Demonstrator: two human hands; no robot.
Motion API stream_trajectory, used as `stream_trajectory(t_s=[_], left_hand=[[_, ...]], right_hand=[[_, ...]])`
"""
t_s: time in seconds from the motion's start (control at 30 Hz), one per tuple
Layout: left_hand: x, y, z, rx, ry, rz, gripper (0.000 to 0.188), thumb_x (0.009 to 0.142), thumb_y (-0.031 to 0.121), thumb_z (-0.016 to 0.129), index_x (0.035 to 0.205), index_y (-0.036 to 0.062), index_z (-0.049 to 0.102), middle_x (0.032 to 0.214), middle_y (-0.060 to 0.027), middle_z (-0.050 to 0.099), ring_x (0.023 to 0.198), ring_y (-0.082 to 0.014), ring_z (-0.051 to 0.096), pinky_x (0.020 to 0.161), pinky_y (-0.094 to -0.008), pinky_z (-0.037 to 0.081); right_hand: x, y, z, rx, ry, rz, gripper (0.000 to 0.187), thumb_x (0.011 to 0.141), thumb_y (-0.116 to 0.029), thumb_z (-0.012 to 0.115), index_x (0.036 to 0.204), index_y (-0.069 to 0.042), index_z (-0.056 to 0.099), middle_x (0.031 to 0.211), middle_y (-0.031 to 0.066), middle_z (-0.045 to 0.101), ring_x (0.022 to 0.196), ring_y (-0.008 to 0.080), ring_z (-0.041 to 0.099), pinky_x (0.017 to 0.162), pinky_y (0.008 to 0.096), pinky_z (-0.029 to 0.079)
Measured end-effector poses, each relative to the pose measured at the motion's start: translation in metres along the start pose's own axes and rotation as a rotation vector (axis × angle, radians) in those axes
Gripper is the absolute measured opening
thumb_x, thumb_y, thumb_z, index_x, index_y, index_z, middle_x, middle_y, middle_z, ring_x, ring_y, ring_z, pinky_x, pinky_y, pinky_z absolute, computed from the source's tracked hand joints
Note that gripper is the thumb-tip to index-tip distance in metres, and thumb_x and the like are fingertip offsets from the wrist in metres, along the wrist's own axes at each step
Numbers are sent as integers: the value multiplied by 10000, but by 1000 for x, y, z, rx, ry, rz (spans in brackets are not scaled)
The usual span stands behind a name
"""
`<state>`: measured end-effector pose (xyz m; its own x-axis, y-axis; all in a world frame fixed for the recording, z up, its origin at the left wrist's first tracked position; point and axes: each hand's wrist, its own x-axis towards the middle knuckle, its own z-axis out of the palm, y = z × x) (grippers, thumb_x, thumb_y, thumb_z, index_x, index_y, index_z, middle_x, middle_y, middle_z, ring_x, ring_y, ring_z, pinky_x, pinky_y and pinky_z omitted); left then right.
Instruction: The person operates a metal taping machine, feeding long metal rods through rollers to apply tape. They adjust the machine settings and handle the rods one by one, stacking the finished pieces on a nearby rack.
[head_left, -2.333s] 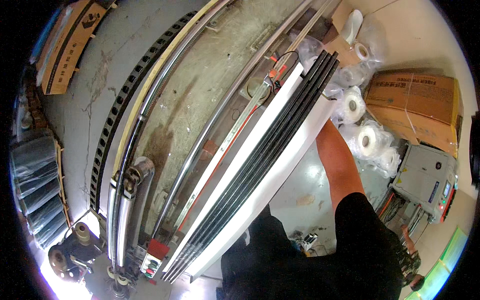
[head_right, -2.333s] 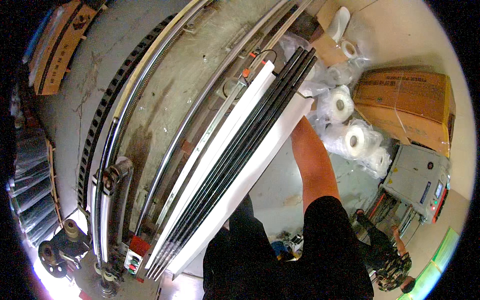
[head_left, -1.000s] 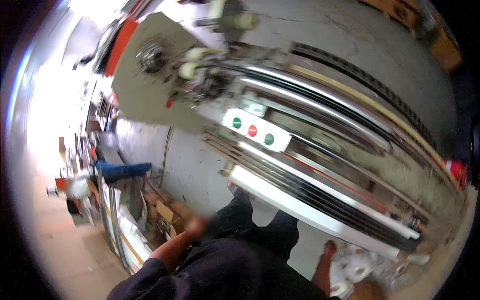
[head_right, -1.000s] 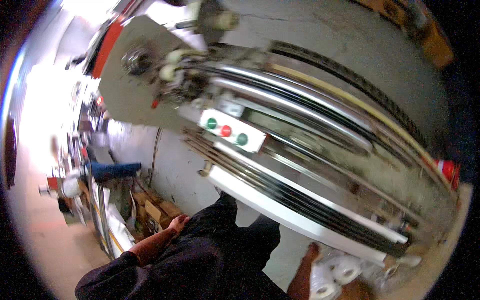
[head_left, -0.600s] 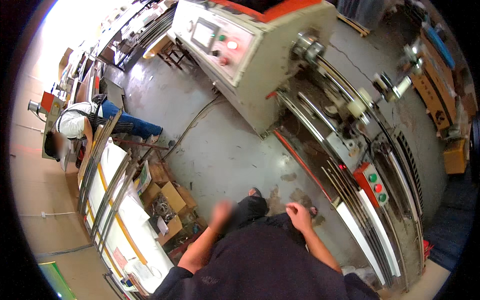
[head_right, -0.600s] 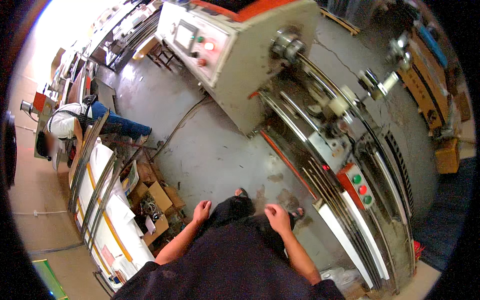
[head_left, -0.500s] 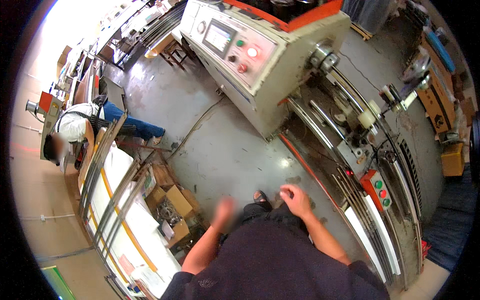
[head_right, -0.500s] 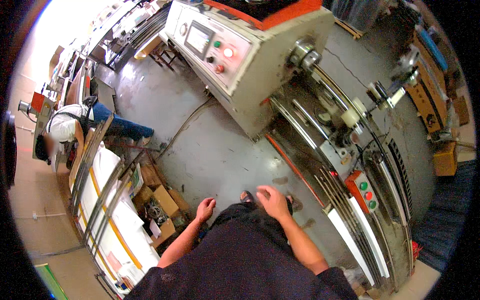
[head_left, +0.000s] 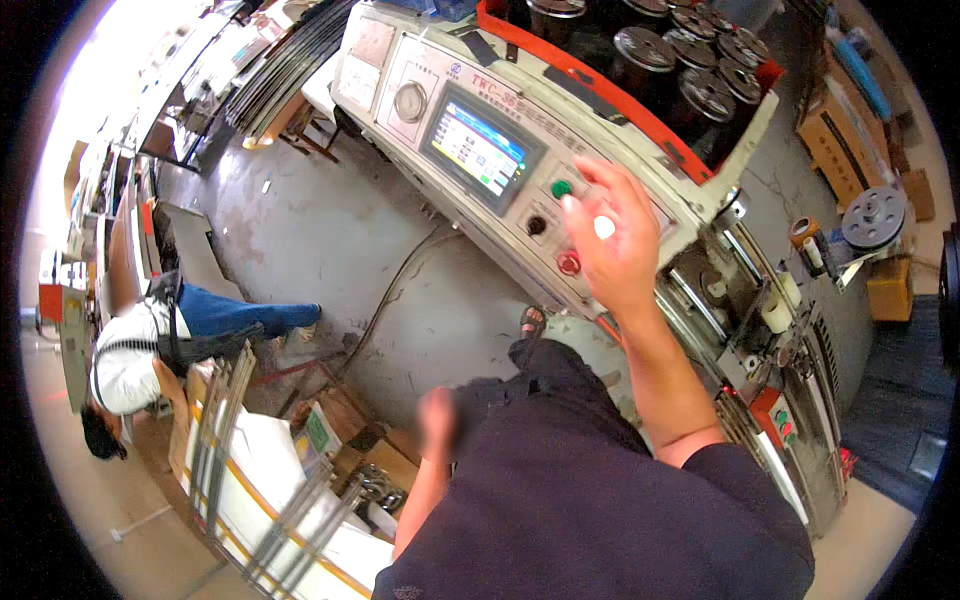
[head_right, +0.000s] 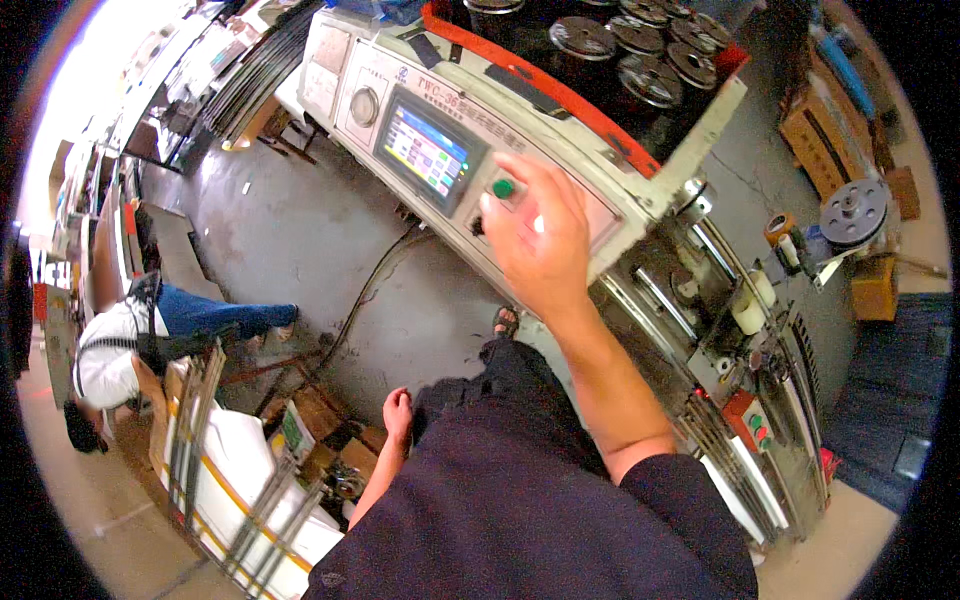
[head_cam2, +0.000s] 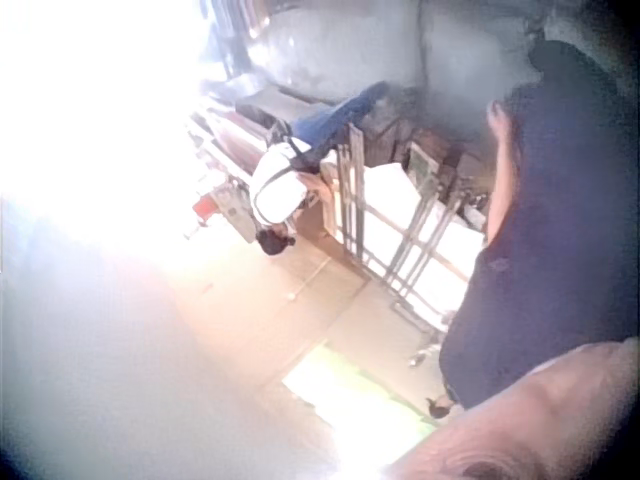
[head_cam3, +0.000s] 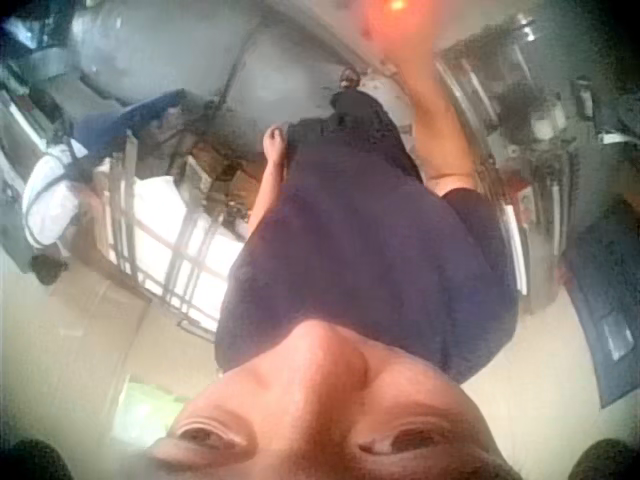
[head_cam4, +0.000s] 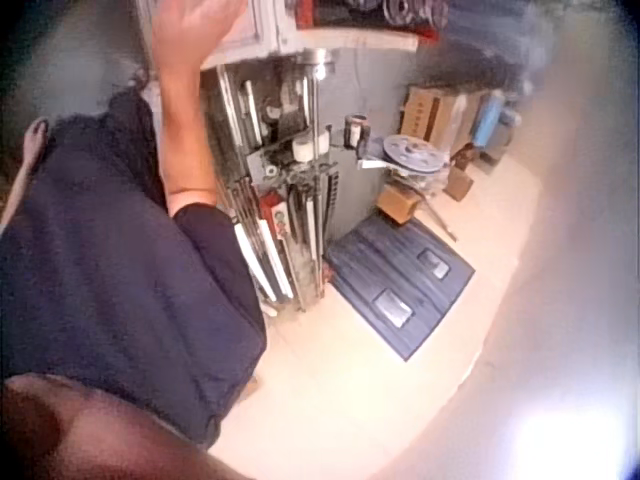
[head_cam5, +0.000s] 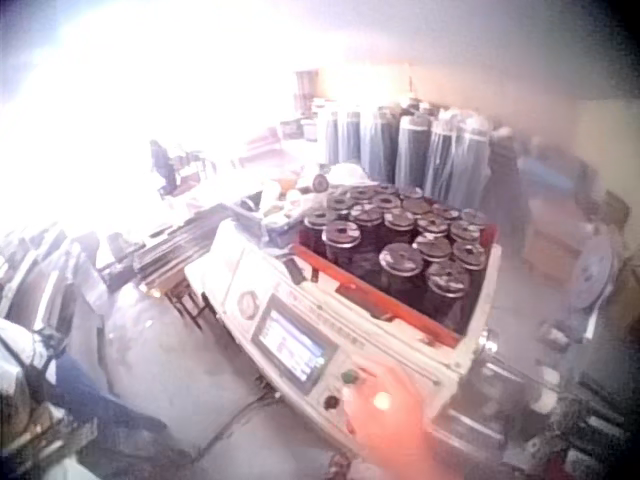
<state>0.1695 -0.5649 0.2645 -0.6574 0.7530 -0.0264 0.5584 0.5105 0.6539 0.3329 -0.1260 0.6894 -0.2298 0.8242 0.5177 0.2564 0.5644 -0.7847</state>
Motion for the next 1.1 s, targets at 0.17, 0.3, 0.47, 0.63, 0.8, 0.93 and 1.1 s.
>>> stream_trajectory(t_s=[0.17,0.3,0.47,0.63,0.8,0.93,1.1], left_hand=[[150,56,-74,170,-117,-77,222,932,55,593,1141,47,667,1062,-138,694,992,-320,672,861,-412,553],[276,-92,-47,465,-249,272,279,1009,144,559,1263,56,634,1144,-121,686,1038,-268,671,907,-384,547],[430,-135,-19,-448,-509,-90,331,998,141,627,1298,1,642,1043,-38,709,929,-120,659,833,-283,538],[550,-37,-78,-462,-707,-413,296,1000,215,639,1172,-24,673,879,-35,689,741,-111,602,663,-271,491],[590,-88,-100,-485,-889,-485,272,1032,225,618,1167,-8,658,866,-26,671,740,-102,594,649,-265,475],[594,-102,-108,-187,-969,-301,285,1027,270,622,1126,12,693,866,-27,696,744,-111,620,673,-275,485],[595,-139,-101,78,-1011,-174,428,978,385,648,1088,-20,733,896,-60,774,849,-152,706,833,-326,544]], right_hand=[[63,6,88,-312,-75,-102,444,831,-200,756,1240,-44,679,1250,132,669,1146,329,614,1029,444,439],[90,23,138,-503,-54,-40,552,801,-242,782,1303,-63,639,1291,114,613,1187,328,565,1063,508,363],[86,34,193,-865,59,91,596,782,-266,828,1328,-109,648,1279,77,594,1181,293,546,1052,487,341],[76,31,224,-967,155,276,600,775,-292,834,1317,-131,633,1270,84,564,1204,314,515,1080,528,332],[87,27,243,-987,241,282,591,769,-293,846,1296,-134,631,1254,86,571,1200,313,519,1107,542,319],[86,33,250,-1055,291,299,576,769,-275,866,1278,-139,634,1232,80,586,1191,290,532,1116,533,304],[88,27,256,-1081,328,346,562,748,-247,859,1262,-174,644,1228,53,595,1186,293,545,1145,563,285]])
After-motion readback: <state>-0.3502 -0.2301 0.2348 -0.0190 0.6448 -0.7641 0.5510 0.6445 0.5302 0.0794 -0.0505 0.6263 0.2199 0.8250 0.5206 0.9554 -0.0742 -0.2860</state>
